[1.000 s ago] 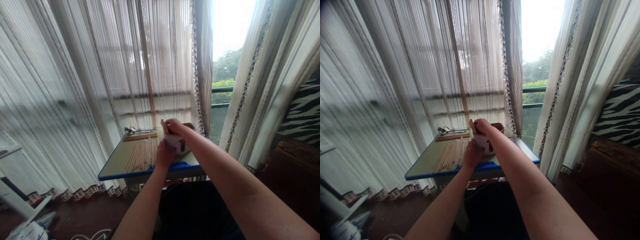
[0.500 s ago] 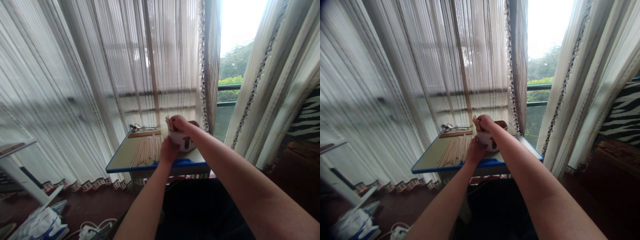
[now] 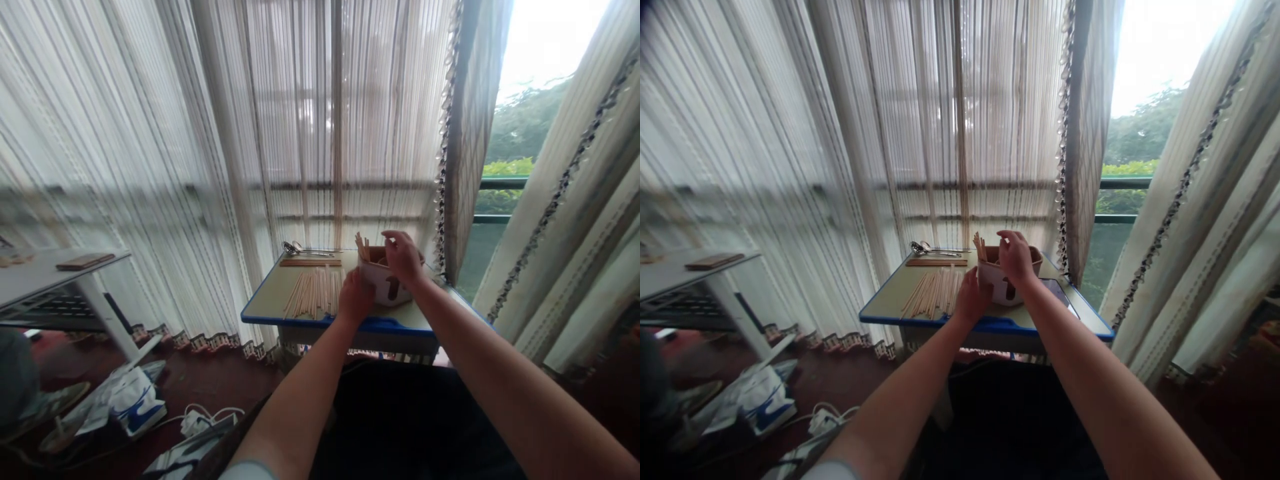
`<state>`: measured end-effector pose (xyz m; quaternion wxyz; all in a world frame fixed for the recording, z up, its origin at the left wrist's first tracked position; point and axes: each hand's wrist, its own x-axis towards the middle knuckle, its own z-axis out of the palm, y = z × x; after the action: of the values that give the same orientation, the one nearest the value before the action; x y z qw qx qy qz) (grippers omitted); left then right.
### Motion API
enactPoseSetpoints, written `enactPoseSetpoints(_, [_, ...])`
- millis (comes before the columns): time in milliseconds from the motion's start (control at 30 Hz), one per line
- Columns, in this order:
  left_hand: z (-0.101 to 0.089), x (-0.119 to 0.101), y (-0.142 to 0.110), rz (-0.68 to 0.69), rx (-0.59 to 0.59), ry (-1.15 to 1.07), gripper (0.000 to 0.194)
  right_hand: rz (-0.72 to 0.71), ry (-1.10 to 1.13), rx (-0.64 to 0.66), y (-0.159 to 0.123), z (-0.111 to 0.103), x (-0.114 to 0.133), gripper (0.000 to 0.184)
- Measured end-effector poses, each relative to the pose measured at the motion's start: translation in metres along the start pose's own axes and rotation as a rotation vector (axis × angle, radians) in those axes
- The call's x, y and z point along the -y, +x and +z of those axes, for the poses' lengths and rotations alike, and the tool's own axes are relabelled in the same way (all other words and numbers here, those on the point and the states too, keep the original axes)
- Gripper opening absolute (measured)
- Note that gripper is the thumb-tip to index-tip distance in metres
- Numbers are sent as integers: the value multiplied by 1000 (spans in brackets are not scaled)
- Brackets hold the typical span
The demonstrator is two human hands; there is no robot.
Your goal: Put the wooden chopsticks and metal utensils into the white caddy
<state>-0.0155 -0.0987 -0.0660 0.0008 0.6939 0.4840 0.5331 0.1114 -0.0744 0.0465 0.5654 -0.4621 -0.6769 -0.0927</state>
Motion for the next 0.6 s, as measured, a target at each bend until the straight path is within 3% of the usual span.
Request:
enactPoseSetpoints(100, [-17,1,6,13,-206,-148,40,-21,4,-213,-49,-4,2,23])
enactPoseSetpoints(200, [-48,13,15,-80,-292,-90,20,-67,32,-203,-102,5,-2,22])
enactPoseSetpoints(267, [-74,31,20,-149,-257,81,15,-124,11,-74,-127,15,-5,21])
enactPoseSetpoints(300, [-87,43,21,-189,-231,177,14,-182,-20,53,-136,21,-6,20])
enactPoseSetpoints(367, [-112,72,21,-312,-182,332,18,-250,-87,273,-143,31,-9,23])
enactPoseSetpoints(433, [-132,99,18,-498,-112,401,25,-239,-128,402,-141,39,-11,29])
enactPoseSetpoints(500, [-142,121,15,-612,-37,431,31,-193,-133,479,-137,45,-13,36])
enactPoseSetpoints(600, [-141,134,12,-608,46,448,30,-145,-120,601,-133,48,-17,40])
